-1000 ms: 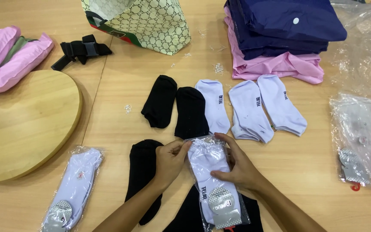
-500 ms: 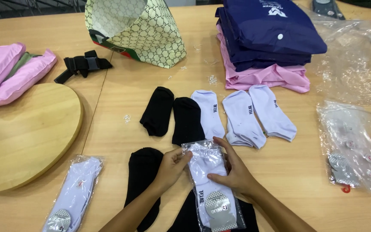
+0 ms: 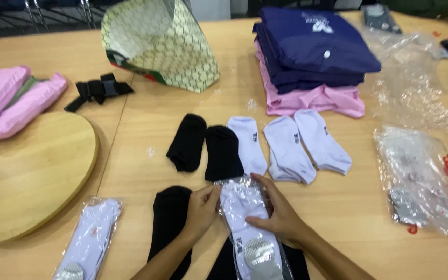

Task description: The person is pairing socks, trimming loose threads or plastic connectors with a small tool, and then placing each pair into a clear plastic bag.

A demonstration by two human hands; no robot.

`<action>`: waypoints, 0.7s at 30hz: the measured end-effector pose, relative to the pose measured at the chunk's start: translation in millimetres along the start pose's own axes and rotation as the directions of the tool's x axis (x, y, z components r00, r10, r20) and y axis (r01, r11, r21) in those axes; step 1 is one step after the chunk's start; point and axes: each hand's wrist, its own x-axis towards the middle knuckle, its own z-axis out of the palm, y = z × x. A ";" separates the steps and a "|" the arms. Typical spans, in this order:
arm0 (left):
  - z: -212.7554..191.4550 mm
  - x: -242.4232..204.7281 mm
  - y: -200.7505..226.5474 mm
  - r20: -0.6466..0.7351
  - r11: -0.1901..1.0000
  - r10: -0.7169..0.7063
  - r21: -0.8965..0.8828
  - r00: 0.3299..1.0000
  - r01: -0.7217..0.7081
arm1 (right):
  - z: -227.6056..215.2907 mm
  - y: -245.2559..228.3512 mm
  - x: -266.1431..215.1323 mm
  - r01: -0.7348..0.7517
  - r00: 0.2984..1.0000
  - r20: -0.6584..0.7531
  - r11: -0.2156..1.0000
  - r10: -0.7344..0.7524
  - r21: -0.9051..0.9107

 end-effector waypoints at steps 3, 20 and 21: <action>0.2 -1.0 4.4 0.061 0.989 -0.133 -0.058 0.989 0.137 | 0.0 4.3 -0.6 0.044 0.999 -0.002 0.999 -0.044 0.009; 4.1 -3.6 13.7 0.212 0.966 -0.158 -0.171 0.964 0.195 | -0.1 -0.1 -0.5 0.031 0.999 0.032 0.990 -0.027 -0.138; 3.9 -2.6 16.2 0.210 0.965 -0.160 -0.171 0.964 0.198 | -0.4 0.4 0.9 0.030 0.999 0.035 0.990 -0.025 -0.137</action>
